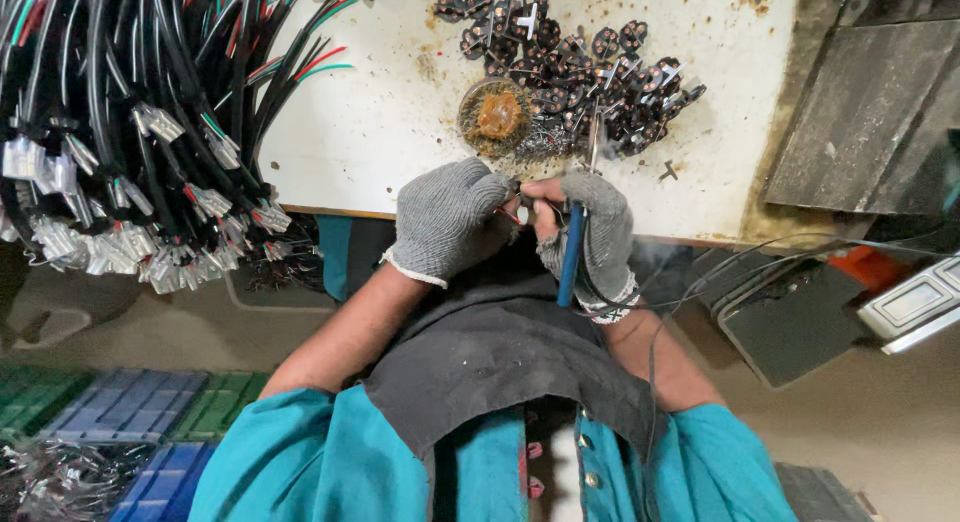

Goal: The person solders wires to small electrical components at a workbench. They hold a component and wire in one hand, dip the wire end into a flux container, and use a soldering iron in the other hand to solder the connection, placing finished components on the table.

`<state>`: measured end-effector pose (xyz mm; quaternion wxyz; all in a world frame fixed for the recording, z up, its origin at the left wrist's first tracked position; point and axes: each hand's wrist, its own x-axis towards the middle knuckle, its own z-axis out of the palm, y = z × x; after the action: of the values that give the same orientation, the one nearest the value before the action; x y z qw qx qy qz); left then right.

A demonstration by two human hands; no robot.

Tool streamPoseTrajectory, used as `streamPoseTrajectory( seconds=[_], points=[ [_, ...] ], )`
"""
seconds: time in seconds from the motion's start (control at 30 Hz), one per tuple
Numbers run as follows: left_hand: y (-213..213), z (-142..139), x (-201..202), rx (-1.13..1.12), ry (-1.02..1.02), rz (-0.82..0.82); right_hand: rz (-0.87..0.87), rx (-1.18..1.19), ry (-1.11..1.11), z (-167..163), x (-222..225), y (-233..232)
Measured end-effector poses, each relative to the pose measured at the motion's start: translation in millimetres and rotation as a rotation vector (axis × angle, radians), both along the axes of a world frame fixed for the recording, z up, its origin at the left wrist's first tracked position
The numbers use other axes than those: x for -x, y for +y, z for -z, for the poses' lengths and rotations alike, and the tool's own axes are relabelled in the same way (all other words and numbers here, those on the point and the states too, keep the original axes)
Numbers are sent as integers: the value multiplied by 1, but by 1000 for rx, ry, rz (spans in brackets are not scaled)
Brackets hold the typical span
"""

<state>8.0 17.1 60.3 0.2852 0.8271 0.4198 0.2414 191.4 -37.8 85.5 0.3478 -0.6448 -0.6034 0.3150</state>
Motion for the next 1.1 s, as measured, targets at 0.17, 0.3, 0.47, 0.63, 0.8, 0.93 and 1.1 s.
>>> streamPoseTrajectory(
  seconds=[0.17, 0.3, 0.47, 0.63, 0.8, 0.93, 1.1],
  points=[
    [1, 2, 2, 0, 3, 18, -17, -113, 120, 0, 6, -10],
    [-2, 3, 2, -7, 22, 13, 24, -87, 190, 17, 5, -17],
    [-4, 7, 0, 23, 57, 7, 82, 356, 646, 30, -4, -33],
    [-3, 2, -1, -14, 83, 49, -55, -75, 475, 19, 3, -22],
    [-4, -14, 12, 166, -15, 126, 85, -201, -126, 4, 6, -9],
    [-9, -22, 23, 477, -15, 165, 139, 39, 214, 5, 3, -19],
    [-18, -23, 17, 844, -192, -37, 38, 5, 203, 9, -4, -33]
  ],
)
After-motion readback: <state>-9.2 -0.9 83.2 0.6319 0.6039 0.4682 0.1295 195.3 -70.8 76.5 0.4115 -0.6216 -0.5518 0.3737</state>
